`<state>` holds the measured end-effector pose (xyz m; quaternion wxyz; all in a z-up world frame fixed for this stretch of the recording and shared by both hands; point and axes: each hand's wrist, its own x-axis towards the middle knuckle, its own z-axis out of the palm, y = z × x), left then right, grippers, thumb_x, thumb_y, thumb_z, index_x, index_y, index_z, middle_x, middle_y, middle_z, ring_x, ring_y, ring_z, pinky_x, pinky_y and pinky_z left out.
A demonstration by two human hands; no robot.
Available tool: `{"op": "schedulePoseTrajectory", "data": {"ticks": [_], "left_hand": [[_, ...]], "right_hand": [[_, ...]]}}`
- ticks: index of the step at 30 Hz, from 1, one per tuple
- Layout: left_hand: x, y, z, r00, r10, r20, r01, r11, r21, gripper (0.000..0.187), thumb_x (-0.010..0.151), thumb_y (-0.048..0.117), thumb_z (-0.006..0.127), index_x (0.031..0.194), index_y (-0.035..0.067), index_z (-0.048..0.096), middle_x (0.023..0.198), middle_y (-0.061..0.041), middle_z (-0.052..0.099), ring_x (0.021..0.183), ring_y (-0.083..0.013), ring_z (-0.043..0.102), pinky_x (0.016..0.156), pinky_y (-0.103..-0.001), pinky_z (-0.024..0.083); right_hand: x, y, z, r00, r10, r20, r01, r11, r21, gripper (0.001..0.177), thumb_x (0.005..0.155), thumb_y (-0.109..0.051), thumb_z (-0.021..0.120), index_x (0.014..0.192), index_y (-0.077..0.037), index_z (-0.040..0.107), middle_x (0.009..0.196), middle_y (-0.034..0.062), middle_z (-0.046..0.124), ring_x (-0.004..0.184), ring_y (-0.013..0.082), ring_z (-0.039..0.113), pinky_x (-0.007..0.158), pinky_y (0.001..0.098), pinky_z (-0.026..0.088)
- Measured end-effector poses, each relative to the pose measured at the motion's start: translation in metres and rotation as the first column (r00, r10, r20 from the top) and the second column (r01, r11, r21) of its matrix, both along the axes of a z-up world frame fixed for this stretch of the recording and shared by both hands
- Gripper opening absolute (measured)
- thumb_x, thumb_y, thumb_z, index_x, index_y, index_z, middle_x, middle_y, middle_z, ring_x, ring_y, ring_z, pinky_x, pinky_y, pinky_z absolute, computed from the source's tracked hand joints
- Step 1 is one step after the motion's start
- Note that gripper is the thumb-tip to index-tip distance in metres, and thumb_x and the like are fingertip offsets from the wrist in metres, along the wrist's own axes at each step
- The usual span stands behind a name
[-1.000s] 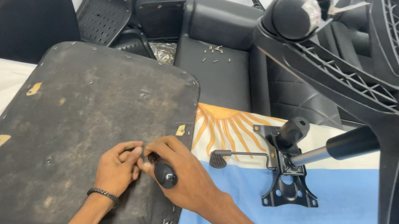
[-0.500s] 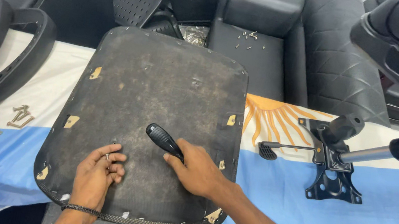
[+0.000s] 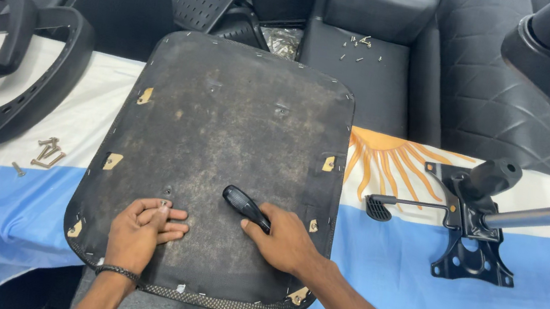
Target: The person uses a screwdriver to tighten screws into the underside of an office chair seat. The seat is placed on a protective sheet, and the person systematically secures multiple screws along the edges.
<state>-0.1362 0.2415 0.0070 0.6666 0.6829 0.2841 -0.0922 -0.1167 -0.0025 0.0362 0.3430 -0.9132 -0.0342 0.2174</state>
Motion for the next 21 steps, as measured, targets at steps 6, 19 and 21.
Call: {"op": "schedulePoseTrajectory", "data": {"ticks": [6,19,21], "left_hand": [[0.002,0.0,-0.002,0.999,0.006,0.04,-0.006,1.0,-0.011,0.032,0.105,0.019,0.048,0.11,-0.005,0.068,0.094,-0.02,0.079,0.078,-0.0242,0.078,0.071,-0.031,0.066],[0.013,0.014,0.01,0.995,-0.031,-0.094,0.017,0.989,-0.147,0.027,0.098,0.015,0.061,0.114,-0.005,0.068,0.09,-0.022,0.079,0.076,-0.0268,0.079,0.067,-0.033,0.067],[0.018,0.028,0.008,0.986,-0.083,-0.148,0.049,0.974,-0.22,0.028,0.099,0.015,0.058,0.115,-0.006,0.068,0.089,-0.022,0.078,0.073,-0.0265,0.079,0.066,-0.033,0.066]], "right_hand": [[0.01,-0.006,-0.009,0.998,0.059,0.014,-0.059,0.997,0.058,0.042,0.089,-0.043,0.065,0.099,-0.003,0.071,0.073,0.013,0.068,0.069,0.0235,0.068,0.067,0.0408,0.051],[0.036,0.02,0.017,0.98,0.031,-0.196,-0.061,0.988,-0.145,0.044,0.085,-0.043,0.07,0.104,-0.004,0.077,0.071,0.0159,0.072,0.068,0.0245,0.071,0.068,0.0399,0.053],[0.045,0.032,0.02,0.98,0.091,-0.179,-0.134,0.959,-0.248,0.047,0.085,-0.044,0.073,0.099,0.001,0.079,0.072,0.0153,0.072,0.069,0.0247,0.071,0.069,0.0416,0.053]]}}
